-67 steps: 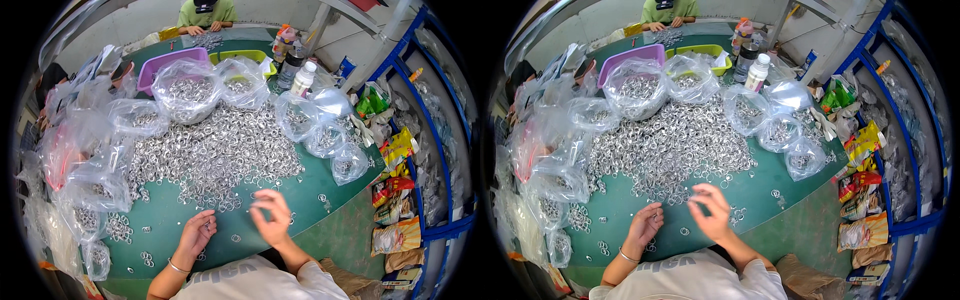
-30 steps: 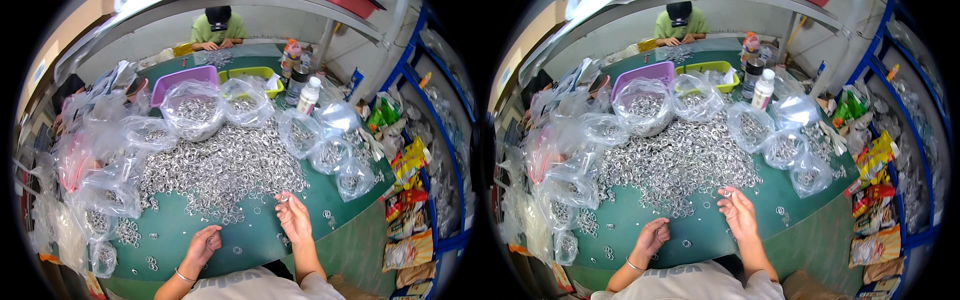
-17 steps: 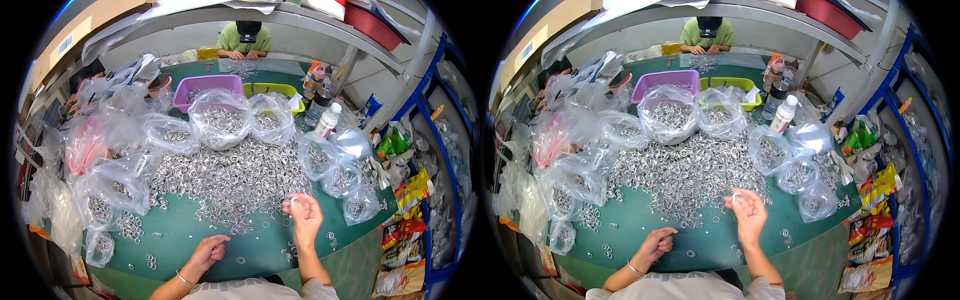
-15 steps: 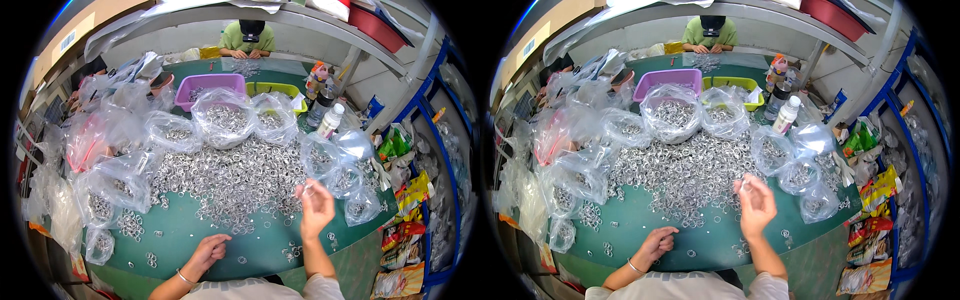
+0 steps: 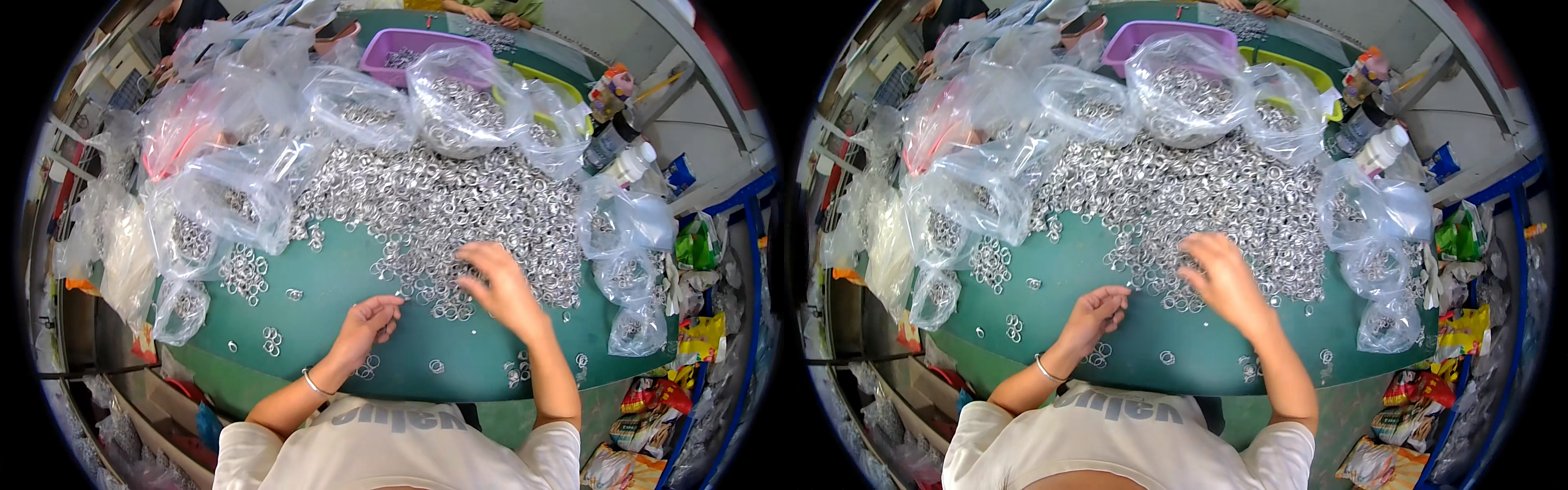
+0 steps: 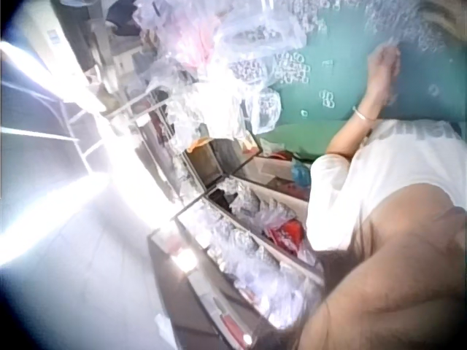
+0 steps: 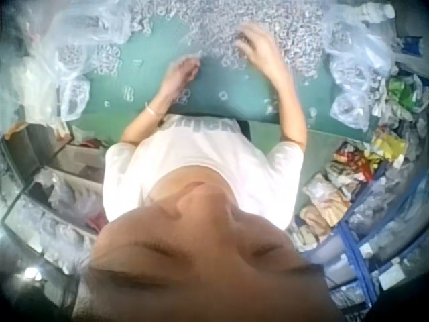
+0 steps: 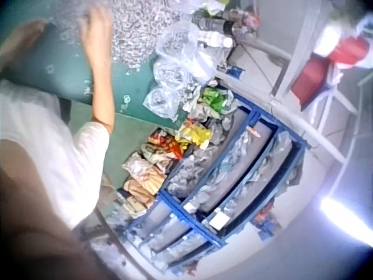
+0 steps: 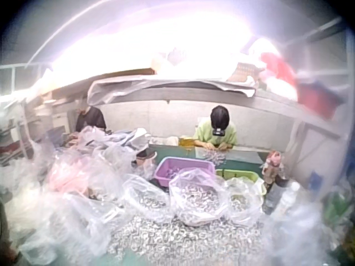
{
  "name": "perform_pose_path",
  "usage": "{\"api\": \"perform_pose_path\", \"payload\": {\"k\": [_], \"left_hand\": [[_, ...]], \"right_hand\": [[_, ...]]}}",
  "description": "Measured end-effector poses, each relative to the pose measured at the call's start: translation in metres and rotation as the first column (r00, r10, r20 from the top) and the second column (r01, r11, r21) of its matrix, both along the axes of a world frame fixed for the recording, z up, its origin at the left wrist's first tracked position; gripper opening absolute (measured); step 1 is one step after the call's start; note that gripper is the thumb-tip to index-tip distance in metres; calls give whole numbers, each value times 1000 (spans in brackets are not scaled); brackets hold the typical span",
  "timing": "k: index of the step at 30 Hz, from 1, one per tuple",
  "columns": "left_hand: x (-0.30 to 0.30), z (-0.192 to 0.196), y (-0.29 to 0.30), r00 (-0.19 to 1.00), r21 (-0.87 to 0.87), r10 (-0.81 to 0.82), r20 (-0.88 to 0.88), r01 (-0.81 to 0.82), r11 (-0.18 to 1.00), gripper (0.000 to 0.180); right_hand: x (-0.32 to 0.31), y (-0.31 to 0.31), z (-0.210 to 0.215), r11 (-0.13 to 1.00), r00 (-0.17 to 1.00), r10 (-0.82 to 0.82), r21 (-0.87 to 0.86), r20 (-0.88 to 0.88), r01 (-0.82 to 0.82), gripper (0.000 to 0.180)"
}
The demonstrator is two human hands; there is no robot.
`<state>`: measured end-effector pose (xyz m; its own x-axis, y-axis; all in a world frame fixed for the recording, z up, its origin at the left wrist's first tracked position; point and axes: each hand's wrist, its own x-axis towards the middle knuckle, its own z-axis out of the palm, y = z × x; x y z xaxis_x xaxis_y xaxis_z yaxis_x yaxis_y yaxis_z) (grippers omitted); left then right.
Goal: The person connects small metal rings by hand on a green workbench.
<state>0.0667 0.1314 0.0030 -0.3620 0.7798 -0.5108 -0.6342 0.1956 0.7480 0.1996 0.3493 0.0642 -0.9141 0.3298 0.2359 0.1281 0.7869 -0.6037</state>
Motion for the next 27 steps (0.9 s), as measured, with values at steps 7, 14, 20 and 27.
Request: {"api": "perform_pose_path", "payload": {"k": [7, 14, 20, 27], "left_hand": [[-16, -3, 4, 973, -6, 83, -215, -86, 996, 19], [-32, -2, -6, 549, -60, -56, -834, 11, 998, 23], [-47, -6, 12, 197, -158, -157, -968, 9, 987, 32], [-51, -24, 31, -86, -202, -196, -977, 64, 977, 34]], "right_hand": [[-35, -44, -47, 901, 983, 13, 424, 181, -90, 56], [-8, -20, -61, 822, 959, -245, 556, 142, 128, 50], [-4, -6, -33, 878, 942, -327, 392, 77, 273, 35], [-60, -37, -28, 934, 980, 137, 312, 141, -176, 45]]}}
